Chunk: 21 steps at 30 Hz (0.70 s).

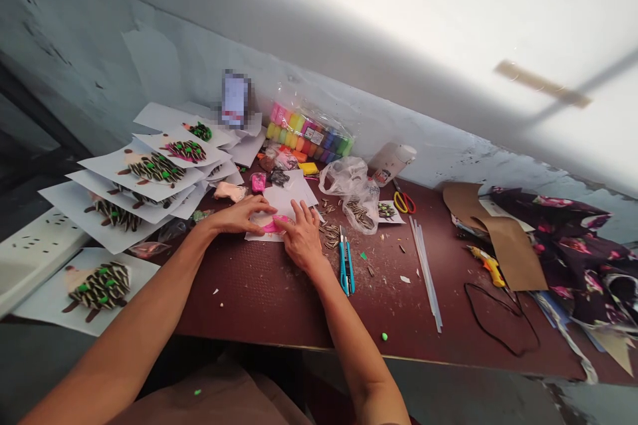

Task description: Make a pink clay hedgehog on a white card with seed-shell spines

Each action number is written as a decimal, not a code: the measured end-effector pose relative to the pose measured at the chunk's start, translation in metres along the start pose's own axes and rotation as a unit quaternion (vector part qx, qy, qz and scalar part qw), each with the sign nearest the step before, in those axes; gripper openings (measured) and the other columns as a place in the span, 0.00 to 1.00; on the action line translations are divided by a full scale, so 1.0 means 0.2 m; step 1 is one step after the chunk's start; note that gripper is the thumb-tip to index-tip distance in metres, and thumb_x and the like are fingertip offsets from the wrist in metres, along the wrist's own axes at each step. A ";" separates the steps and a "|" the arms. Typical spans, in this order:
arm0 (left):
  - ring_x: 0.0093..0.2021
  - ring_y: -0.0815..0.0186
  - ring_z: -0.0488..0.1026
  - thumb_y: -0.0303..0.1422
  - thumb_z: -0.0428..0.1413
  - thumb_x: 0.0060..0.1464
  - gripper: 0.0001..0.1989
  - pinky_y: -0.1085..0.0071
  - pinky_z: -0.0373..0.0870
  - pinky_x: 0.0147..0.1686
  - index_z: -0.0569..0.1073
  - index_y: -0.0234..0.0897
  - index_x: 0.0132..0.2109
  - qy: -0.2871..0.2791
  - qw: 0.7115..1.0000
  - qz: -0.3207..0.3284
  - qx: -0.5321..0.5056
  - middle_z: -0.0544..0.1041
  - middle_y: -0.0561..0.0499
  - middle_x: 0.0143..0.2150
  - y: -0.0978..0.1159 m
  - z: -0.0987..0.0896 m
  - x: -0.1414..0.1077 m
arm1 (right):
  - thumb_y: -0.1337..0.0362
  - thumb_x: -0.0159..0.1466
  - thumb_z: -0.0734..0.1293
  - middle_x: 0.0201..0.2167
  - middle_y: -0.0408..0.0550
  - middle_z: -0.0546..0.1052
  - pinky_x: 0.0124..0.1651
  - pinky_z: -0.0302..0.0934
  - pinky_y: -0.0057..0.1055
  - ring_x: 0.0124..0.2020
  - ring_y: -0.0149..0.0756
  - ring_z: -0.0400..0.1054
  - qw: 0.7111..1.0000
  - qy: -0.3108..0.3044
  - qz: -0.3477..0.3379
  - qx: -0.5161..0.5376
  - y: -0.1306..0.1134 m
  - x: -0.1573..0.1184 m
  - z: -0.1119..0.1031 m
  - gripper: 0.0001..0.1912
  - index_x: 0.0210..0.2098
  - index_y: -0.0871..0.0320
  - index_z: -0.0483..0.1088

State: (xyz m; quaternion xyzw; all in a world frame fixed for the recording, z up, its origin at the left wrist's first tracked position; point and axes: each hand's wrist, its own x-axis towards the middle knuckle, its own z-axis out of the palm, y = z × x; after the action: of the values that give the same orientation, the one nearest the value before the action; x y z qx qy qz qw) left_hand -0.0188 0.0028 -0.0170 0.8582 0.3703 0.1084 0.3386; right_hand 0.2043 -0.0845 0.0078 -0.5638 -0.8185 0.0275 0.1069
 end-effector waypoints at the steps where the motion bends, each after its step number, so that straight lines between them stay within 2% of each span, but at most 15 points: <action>1: 0.57 0.53 0.66 0.40 0.65 0.48 0.31 0.60 0.61 0.60 0.75 0.45 0.60 0.000 1.000 -0.001 0.000 0.71 0.48 0.56 0.00 0.00 0.00 | 0.67 0.68 0.66 0.72 0.48 0.60 0.70 0.43 0.54 0.73 0.50 0.47 1.000 0.003 0.010 0.005 0.00 0.00 0.00 0.21 0.57 0.42 0.75; 3: 0.57 0.53 0.66 0.39 0.64 0.48 0.31 0.60 0.61 0.61 0.75 0.44 0.60 -0.003 1.000 -0.002 -0.001 0.71 0.48 0.56 0.00 0.00 0.00 | 0.67 0.67 0.66 0.72 0.49 0.59 0.70 0.43 0.54 0.74 0.51 0.46 1.000 0.004 0.021 0.008 -0.02 0.01 -0.01 0.22 0.58 0.43 0.74; 10: 0.57 0.53 0.66 0.40 0.63 0.48 0.31 0.59 0.60 0.61 0.74 0.45 0.61 -0.003 1.000 0.002 -0.006 0.70 0.48 0.57 0.01 -0.01 0.00 | 0.68 0.68 0.66 0.73 0.51 0.57 0.71 0.39 0.57 0.75 0.53 0.43 0.999 -0.024 -0.008 -0.024 -0.06 0.02 -0.03 0.22 0.59 0.44 0.74; 18: 0.57 0.53 0.66 0.39 0.64 0.47 0.32 0.60 0.60 0.61 0.73 0.45 0.61 -0.003 1.000 0.001 -0.009 0.70 0.48 0.57 0.01 -0.01 0.00 | 0.66 0.69 0.65 0.72 0.50 0.58 0.70 0.42 0.55 0.74 0.52 0.46 0.999 -0.016 0.046 -0.007 -0.05 0.02 -0.03 0.19 0.57 0.45 0.75; 21: 0.58 0.53 0.65 0.38 0.64 0.47 0.32 0.60 0.60 0.61 0.73 0.45 0.62 -0.007 1.000 0.005 -0.013 0.70 0.48 0.57 0.01 -0.01 -0.01 | 0.66 0.69 0.65 0.72 0.49 0.58 0.70 0.43 0.55 0.74 0.52 0.46 0.999 -0.028 0.045 -0.004 -0.06 0.03 -0.03 0.19 0.57 0.44 0.75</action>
State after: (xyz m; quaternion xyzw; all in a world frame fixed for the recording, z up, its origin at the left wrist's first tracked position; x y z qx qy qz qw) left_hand -0.0205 0.0023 -0.0140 0.8563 0.3626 0.1085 0.3514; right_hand 0.1922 -0.0837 0.0167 -0.5999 -0.7948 0.0449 0.0805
